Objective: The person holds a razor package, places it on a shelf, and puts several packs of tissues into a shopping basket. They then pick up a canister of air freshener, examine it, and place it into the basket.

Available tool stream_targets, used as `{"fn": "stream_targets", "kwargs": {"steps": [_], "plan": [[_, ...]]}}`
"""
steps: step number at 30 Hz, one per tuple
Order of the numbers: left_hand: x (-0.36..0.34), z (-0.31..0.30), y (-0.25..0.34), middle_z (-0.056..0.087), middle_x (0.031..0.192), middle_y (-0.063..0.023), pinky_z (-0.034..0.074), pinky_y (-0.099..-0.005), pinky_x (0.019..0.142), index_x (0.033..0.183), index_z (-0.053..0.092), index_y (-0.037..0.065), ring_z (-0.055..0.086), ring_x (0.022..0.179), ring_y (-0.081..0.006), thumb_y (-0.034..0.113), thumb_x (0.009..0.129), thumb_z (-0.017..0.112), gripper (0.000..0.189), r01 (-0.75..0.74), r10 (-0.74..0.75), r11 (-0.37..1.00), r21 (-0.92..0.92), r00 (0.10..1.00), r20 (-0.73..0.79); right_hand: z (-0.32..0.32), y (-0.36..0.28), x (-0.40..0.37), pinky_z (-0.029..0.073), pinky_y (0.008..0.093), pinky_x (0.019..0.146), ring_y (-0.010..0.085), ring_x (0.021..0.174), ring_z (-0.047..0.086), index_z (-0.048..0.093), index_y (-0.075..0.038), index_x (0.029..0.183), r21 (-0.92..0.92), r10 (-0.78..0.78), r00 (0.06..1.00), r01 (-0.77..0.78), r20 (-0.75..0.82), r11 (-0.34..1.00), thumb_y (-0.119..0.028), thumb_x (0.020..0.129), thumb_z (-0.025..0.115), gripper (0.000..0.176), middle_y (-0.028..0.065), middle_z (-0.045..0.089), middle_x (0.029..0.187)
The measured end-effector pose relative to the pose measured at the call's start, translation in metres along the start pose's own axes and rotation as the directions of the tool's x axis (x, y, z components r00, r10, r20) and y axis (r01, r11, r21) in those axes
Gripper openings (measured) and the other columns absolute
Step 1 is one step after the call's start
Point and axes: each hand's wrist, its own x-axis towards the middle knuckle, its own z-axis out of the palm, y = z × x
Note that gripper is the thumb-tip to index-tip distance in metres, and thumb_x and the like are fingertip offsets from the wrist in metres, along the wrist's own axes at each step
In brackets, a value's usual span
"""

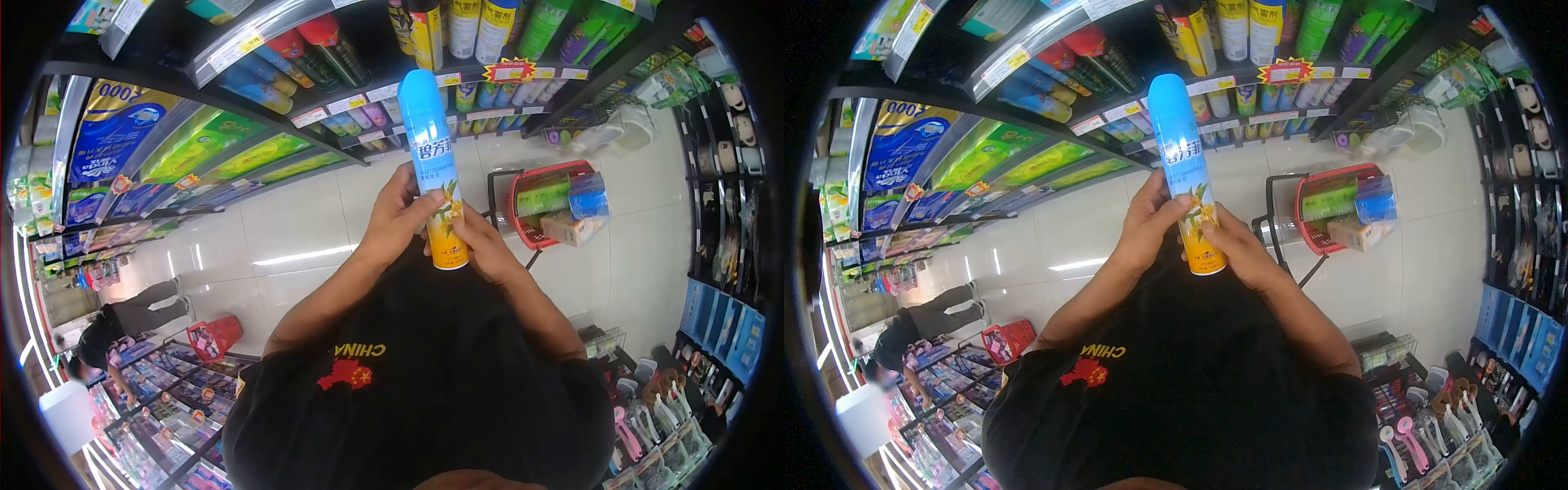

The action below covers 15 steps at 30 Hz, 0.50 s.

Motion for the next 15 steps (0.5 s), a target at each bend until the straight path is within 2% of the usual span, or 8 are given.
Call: {"fn": "stream_targets", "kwargs": {"steps": [2, 11, 15], "plan": [[-0.0003, 0.0016, 0.0031, 0.062, 0.105, -0.0078, 0.047, -0.0206, 0.059, 0.129, 0.045, 0.002, 0.058, 0.085, -0.0092, 0.024, 0.093, 0.064, 0.046, 0.027, -0.027, 0.999, -0.018, 1.000, -0.003, -0.0007, -0.0001, -0.0003, 0.051, 0.0337, 0.088, 0.0203, 0.097, 0.064, 0.041, -0.005, 0.133, 0.016, 0.001, 1.000, -0.001, -0.005, 1.000, -0.031, 0.102, 0.042, 0.040, 0.0100, 0.059, 0.112], [0.0038, 0.0041, -0.0011, 0.061, 0.106, -0.0086, 0.046, -0.0209, 0.059, 0.130, 0.045, 0.002, 0.058, 0.085, -0.0099, 0.023, 0.093, 0.065, 0.047, -0.015, 0.015, 1.000, 0.004, 1.000, -0.019, -0.0065, 0.0019, 0.0013, 0.051, 0.0340, 0.087, 0.0210, 0.097, 0.064, 0.042, -0.005, 0.134, 0.043, -0.001, 1.000, 0.001, -0.001, 0.999, -0.031, 0.103, 0.043, 0.041, 0.0103, 0.060, 0.111], [0.0022, 0.0041, 0.0029, 0.061, 0.105, -0.0091, 0.046, -0.0211, 0.059, 0.130, 0.045, 0.002, 0.058, 0.086, -0.0103, 0.022, 0.093, 0.065, 0.047, 0.022, -0.022, 0.999, 0.031, 1.000, -0.016, -0.0052, 0.0004, 0.0012, 0.051, 0.0342, 0.087, 0.0210, 0.097, 0.064, 0.041, -0.005, 0.135, 0.054, 0.013, 1.000, -0.012, -0.013, 0.998, -0.031, 0.102, 0.044, 0.042, 0.0106, 0.060, 0.111]]}}
